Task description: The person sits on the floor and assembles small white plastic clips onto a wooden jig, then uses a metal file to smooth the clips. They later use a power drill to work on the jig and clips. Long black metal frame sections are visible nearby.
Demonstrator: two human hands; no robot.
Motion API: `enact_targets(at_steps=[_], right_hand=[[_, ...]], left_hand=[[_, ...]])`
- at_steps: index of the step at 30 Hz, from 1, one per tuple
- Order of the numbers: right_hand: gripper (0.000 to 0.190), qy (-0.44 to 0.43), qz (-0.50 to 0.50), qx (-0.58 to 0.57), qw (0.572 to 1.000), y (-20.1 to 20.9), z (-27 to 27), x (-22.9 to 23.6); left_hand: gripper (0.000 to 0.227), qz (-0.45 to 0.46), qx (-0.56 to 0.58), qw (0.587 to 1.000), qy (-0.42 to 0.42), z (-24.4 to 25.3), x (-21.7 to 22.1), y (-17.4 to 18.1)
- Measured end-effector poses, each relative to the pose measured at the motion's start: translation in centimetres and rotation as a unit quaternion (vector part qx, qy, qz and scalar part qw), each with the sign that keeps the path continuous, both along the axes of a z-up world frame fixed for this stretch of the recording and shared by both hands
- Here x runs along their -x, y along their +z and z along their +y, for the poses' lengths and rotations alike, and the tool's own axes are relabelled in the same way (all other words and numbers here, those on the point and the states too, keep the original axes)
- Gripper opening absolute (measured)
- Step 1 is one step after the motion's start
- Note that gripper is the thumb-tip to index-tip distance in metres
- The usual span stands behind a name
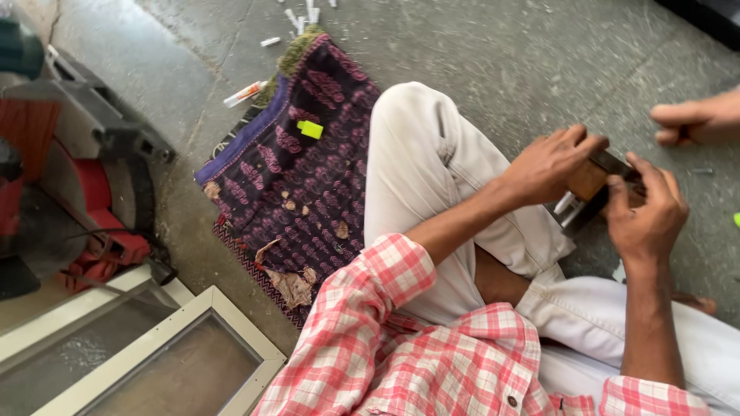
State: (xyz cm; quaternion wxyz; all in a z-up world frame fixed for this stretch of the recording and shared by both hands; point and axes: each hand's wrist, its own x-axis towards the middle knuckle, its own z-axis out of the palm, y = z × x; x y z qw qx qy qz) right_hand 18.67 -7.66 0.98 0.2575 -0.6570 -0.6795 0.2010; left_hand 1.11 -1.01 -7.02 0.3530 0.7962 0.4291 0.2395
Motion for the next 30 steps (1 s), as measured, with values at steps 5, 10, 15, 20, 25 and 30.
enact_targets(at_steps=[5, 10, 15, 20, 25, 30], right_hand=[[0.024, -0.021, 0.040, 0.010, 0.999, -1.5, -0.1, -0.2], [0.019, -0.044, 0.071, -0.013, 0.996, -3.1, -0.3, -1.2], [0.026, -0.086, 0.067, 0.018, 0.994, -2.1, 0.9, -0.4], [0.029, -0.083, 0.121, 0.046, 0.988, -1.1, 1.2, -0.7], [0.031, -0.085, 0.116, 0.055, 0.988, -2.3, 1.6, -2.1], [0.022, -0.191, 0.067, 0.015, 0.979, -2.0, 0.5, -9.2]], left_hand=[[0.071, 0.018, -0.005, 1.000, 0.001, 0.3, 0.4, 1.3], [0.076, -0.017, 0.030, 0.999, 0.016, 1.2, 4.2, 7.3], [0.046, -0.104, -0.139, 0.939, 0.296, 0.7, 17.3, 13.9], [0.034, 0.207, -0.130, 0.815, 0.526, -3.3, 29.7, 12.3], [0.052, 0.320, -0.076, 0.805, 0.494, -7.6, 32.7, 6.0], [0.045, 0.346, -0.120, 0.794, 0.485, -4.6, 33.9, 3.8]])
